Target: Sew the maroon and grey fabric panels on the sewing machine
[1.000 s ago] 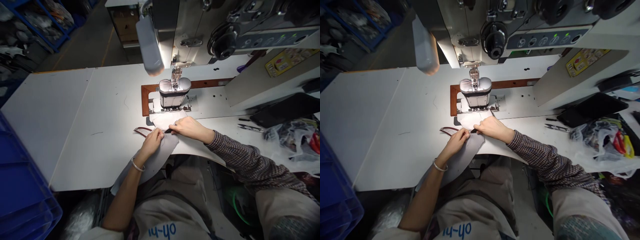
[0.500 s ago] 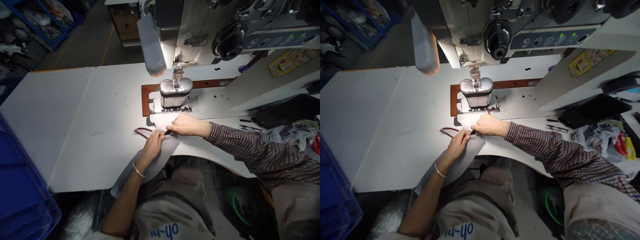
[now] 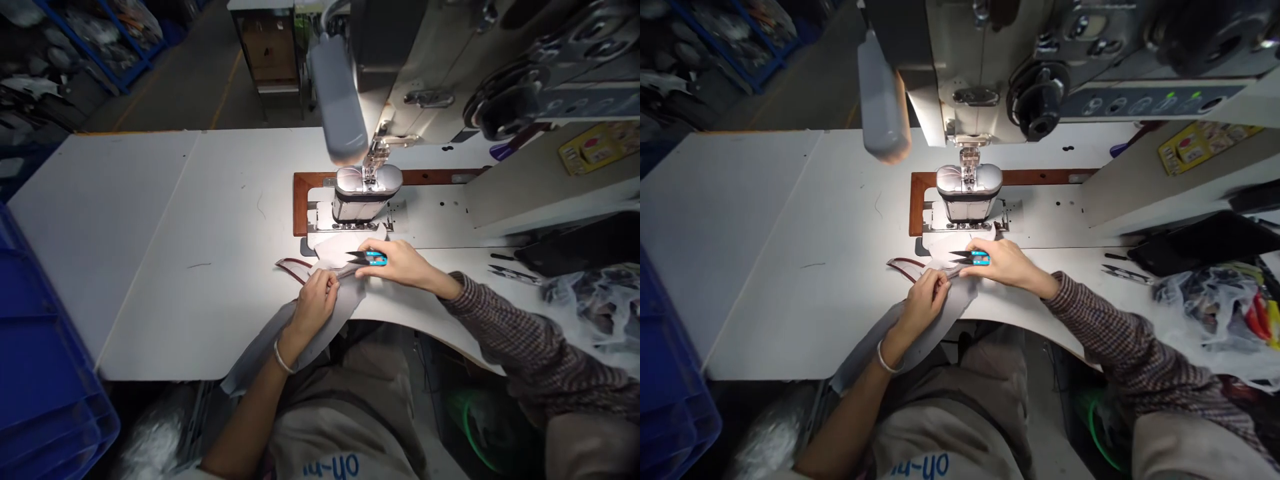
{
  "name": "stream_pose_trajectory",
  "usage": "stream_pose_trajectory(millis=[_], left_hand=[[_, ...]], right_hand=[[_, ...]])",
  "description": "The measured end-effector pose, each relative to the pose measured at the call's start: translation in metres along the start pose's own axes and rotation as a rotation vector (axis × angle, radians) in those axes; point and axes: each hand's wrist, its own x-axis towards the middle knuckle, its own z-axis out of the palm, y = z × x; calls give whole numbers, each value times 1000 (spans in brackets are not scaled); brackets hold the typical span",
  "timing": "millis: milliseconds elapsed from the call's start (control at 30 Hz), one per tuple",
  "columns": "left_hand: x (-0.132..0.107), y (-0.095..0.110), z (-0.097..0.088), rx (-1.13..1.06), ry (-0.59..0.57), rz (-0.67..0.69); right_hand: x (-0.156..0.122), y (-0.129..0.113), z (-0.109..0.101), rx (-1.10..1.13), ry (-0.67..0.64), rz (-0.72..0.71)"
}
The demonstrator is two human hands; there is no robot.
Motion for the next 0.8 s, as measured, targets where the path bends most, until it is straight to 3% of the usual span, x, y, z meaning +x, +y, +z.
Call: stream_pose_trajectory(millis=[133,267,367,500,700,800], left_hand=[[-2,-1,9,70,102,5],[-5,-2,12,66,153,74],[-7,-3,13,95,146,153],[-10,-4,15,240,129,246],[-23,-8,15,398,61,401],[-28,-9,13,377,89,426]], right_hand=[[-16,-2,37,132,95,90],[-35,0,80,141,220,-55],[-45,7,92,147,256,-147],[-49,13,86,139,156,-136],[-43,9,55,197,-29,-7],[-39,4,43,62,-39,61]])
